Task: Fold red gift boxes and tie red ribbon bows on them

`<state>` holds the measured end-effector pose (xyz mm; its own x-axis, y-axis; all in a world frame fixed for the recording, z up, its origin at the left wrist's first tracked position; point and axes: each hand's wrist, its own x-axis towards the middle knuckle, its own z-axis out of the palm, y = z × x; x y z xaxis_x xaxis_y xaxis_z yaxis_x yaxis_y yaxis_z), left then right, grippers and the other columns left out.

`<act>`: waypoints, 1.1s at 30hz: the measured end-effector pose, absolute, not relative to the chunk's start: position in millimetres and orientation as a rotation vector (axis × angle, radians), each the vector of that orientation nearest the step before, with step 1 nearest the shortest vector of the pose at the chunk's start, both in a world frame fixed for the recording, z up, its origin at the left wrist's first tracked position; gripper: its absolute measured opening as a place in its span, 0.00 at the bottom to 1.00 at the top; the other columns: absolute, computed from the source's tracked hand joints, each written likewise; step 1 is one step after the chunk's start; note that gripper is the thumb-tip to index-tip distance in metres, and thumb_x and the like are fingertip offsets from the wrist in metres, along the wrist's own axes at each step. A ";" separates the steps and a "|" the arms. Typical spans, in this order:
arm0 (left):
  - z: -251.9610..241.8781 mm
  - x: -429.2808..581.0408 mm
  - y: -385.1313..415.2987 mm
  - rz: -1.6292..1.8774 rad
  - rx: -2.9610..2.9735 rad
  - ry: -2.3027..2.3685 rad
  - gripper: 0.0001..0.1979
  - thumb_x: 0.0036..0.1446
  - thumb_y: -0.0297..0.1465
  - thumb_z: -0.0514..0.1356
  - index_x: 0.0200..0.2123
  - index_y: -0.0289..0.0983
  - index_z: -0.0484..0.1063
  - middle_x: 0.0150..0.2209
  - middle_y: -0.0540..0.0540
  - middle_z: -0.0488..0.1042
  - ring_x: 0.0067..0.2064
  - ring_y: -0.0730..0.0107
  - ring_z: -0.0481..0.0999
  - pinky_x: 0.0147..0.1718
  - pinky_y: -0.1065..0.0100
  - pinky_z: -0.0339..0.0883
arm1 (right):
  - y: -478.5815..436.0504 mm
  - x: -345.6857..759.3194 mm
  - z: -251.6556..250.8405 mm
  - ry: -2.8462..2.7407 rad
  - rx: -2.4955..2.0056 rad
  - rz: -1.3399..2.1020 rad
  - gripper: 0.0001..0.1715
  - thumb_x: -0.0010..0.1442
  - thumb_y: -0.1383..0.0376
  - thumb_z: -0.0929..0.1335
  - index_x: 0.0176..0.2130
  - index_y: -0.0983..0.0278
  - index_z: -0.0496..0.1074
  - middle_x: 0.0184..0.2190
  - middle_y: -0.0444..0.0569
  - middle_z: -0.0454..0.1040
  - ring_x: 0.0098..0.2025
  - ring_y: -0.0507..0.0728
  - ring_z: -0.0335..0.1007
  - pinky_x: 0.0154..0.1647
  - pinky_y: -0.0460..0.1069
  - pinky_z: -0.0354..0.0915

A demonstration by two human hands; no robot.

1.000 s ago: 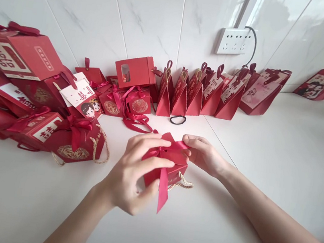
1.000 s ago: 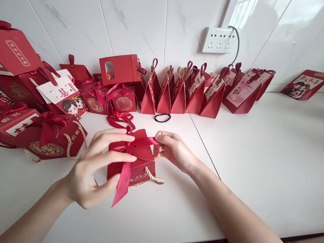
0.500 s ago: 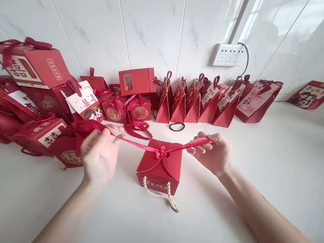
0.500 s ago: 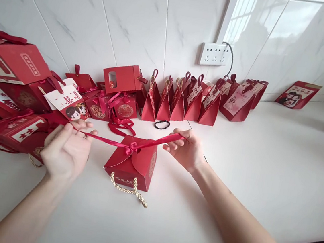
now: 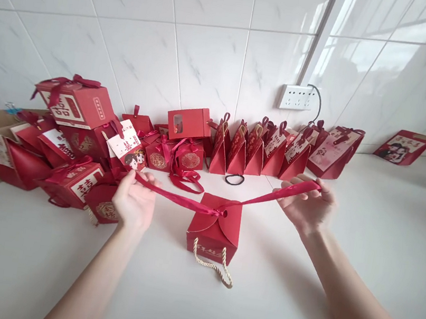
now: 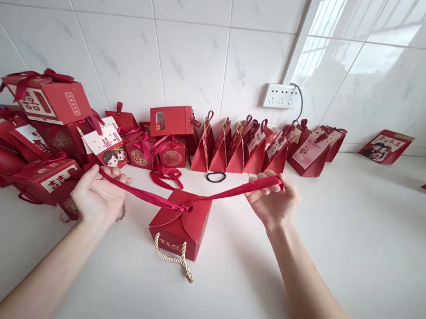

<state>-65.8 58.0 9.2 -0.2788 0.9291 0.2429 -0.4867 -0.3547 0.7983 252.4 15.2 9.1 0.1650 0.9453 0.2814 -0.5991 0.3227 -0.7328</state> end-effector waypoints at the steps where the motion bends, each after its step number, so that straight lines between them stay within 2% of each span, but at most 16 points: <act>1: 8.9 -65.4 57.3 1.764 0.888 0.727 0.19 0.49 0.46 0.56 0.19 0.39 0.59 0.14 0.55 0.57 0.18 0.76 0.59 0.26 0.67 0.63 | 15.2 254.0 11.2 -0.843 -0.559 1.115 0.32 0.53 0.49 0.66 0.17 0.61 0.43 0.17 0.38 0.34 0.21 0.52 0.34 0.25 0.49 0.53; 3: 8.9 -64.1 56.0 1.672 0.905 0.714 0.25 0.51 0.53 0.51 0.16 0.39 0.57 0.10 0.56 0.49 0.13 0.77 0.51 0.22 0.65 0.61 | 16.2 254.6 14.3 -0.888 -0.640 1.023 0.36 0.53 0.39 0.62 0.17 0.61 0.41 0.17 0.37 0.33 0.20 0.52 0.33 0.23 0.48 0.49; 5: 9.4 -61.6 54.1 1.582 0.981 0.713 0.28 0.50 0.57 0.48 0.14 0.40 0.58 0.09 0.55 0.49 0.13 0.75 0.53 0.23 0.62 0.63 | 18.0 248.9 15.3 -0.933 -0.727 1.009 0.36 0.54 0.36 0.59 0.16 0.60 0.45 0.15 0.37 0.37 0.19 0.51 0.35 0.22 0.48 0.48; 7: 9.4 -57.1 50.5 1.512 1.173 0.737 0.28 0.49 0.57 0.51 0.15 0.39 0.62 0.12 0.51 0.58 0.18 0.70 0.62 0.27 0.60 0.66 | 18.6 235.7 14.9 -1.032 -0.816 0.986 0.31 0.54 0.40 0.64 0.17 0.60 0.56 0.15 0.39 0.50 0.19 0.51 0.45 0.24 0.49 0.52; 9: 8.5 -50.8 44.5 1.414 1.488 0.793 0.22 0.50 0.52 0.57 0.20 0.38 0.69 0.21 0.46 0.70 0.28 0.64 0.71 0.34 0.60 0.67 | 16.5 217.4 14.9 -1.222 -0.893 0.904 0.20 0.53 0.49 0.69 0.23 0.60 0.67 0.22 0.43 0.64 0.25 0.52 0.58 0.30 0.50 0.58; 11: 6.5 -43.8 36.9 1.257 1.821 0.832 0.16 0.52 0.46 0.59 0.27 0.38 0.74 0.32 0.43 0.74 0.39 0.60 0.74 0.42 0.59 0.67 | 11.6 199.1 16.1 -1.521 -0.929 0.817 0.12 0.56 0.57 0.70 0.26 0.61 0.71 0.29 0.47 0.69 0.34 0.55 0.65 0.37 0.51 0.62; 13: 4.0 -37.6 29.7 1.110 2.044 0.833 0.14 0.55 0.43 0.58 0.32 0.39 0.75 0.38 0.43 0.73 0.46 0.58 0.72 0.48 0.57 0.65 | 5.6 185.3 17.7 -1.810 -0.954 0.713 0.10 0.58 0.61 0.68 0.27 0.61 0.73 0.35 0.49 0.69 0.40 0.56 0.67 0.43 0.52 0.63; 17: 1.1 -29.8 21.2 1.022 2.195 0.892 0.13 0.61 0.38 0.52 0.34 0.40 0.73 0.39 0.44 0.71 0.46 0.60 0.71 0.49 0.57 0.65 | -3.4 175.2 19.2 -2.075 -1.039 0.552 0.04 0.58 0.66 0.69 0.31 0.62 0.75 0.41 0.51 0.69 0.42 0.56 0.69 0.47 0.53 0.65; 21: 1.6 -25.3 17.8 0.976 2.290 0.954 0.08 0.59 0.31 0.53 0.36 0.39 0.72 0.38 0.45 0.68 0.45 0.61 0.71 0.47 0.59 0.67 | -7.0 172.6 25.2 -2.165 -1.152 0.505 0.03 0.58 0.68 0.69 0.32 0.63 0.74 0.41 0.51 0.70 0.39 0.55 0.70 0.44 0.52 0.68; 24: 2.7 -23.6 15.5 0.955 2.327 0.955 0.07 0.55 0.28 0.54 0.37 0.39 0.71 0.38 0.45 0.67 0.44 0.62 0.71 0.45 0.60 0.69 | -5.5 168.5 34.5 -2.254 -1.256 0.476 0.08 0.59 0.71 0.66 0.28 0.64 0.72 0.40 0.52 0.70 0.35 0.54 0.70 0.39 0.52 0.69; 29: 10.7 -20.8 12.0 0.920 2.430 1.024 0.05 0.54 0.28 0.56 0.34 0.39 0.71 0.37 0.45 0.70 0.44 0.61 0.71 0.48 0.56 0.67 | -1.4 168.5 41.3 -2.397 -1.177 0.477 0.10 0.63 0.70 0.61 0.32 0.65 0.69 0.43 0.55 0.68 0.35 0.55 0.69 0.40 0.54 0.70; 33: 24.6 -15.2 13.0 0.861 2.447 1.099 0.04 0.55 0.30 0.59 0.28 0.40 0.71 0.34 0.48 0.71 0.40 0.61 0.71 0.45 0.55 0.66 | -2.3 172.7 34.7 -2.351 -1.061 0.502 0.10 0.66 0.70 0.57 0.34 0.64 0.65 0.41 0.54 0.65 0.34 0.54 0.66 0.39 0.53 0.70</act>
